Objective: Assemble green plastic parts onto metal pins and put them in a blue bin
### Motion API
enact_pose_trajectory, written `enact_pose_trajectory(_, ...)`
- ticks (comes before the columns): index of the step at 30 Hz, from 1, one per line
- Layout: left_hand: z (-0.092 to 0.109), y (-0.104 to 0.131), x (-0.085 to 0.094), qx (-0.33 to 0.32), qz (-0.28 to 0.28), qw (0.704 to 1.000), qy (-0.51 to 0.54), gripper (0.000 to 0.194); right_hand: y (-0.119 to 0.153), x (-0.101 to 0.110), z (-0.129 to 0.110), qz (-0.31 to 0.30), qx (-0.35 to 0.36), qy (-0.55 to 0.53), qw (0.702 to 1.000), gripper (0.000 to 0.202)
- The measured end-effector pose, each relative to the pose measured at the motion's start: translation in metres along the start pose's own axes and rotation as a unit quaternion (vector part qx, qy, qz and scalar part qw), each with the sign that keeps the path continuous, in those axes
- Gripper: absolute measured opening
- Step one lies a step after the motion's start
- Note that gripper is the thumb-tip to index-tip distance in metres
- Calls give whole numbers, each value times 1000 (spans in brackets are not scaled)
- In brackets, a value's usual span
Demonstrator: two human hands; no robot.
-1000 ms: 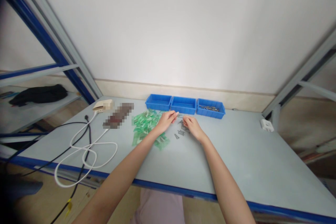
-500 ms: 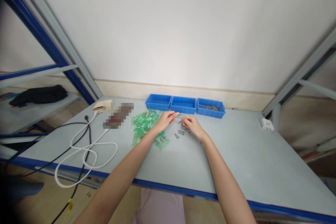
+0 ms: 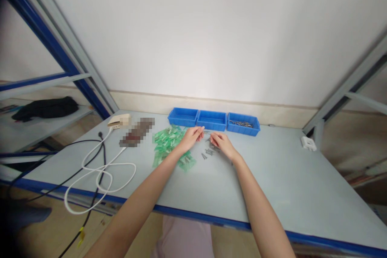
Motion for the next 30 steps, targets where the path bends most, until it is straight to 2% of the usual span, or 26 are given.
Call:
enact_pose_trajectory(2, -5, 1, 1, 2, 14, 998, -54, 36, -1, 6, 4, 43, -8, -32, 999, 42)
enact_pose_trajectory(5, -15, 4, 5, 4, 6, 980, -198, 24, -1, 24, 14, 154, -26, -99, 983, 36)
enact_pose_trajectory(7, -21, 5, 8, 6, -16, 957, -288, 24, 0, 41, 24, 253, -35, -142, 956, 32)
enact_pose_trajectory(10, -27, 6, 13, 16, -39, 932, -360, 16, 3, 69, 39, 375, -66, -202, 902, 30)
enact_pose_trajectory(13, -26, 7, 13, 17, -46, 918, -393, 15, 8, 87, 51, 415, -109, -242, 870, 29)
enact_pose_trajectory(15, -22, 8, 10, 13, -44, 911, -410, 19, 9, 91, 55, 400, -119, -237, 877, 31)
enact_pose_trajectory(19, -16, 8, 2, 4, -25, 900, -436, 29, 7, 80, 50, 329, -91, -162, 926, 36)
enact_pose_trajectory(26, -21, 4, -2, -3, -34, 902, -431, 17, 1, 40, 21, 190, -78, -83, 975, 39)
enact_pose_trajectory(30, -16, 4, -2, -33, -40, 906, -421, 14, -2, 24, 20, 93, -75, 6, 993, 38)
Point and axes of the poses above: each hand's wrist, its own y-axis away from the middle knuckle, its own x-axis out of the back of the hand, z = x × y, the point moved 1 cm from there along -y, towards the middle knuckle, and after that the axes turned 6 degrees about -z, right-handed, at the moved point
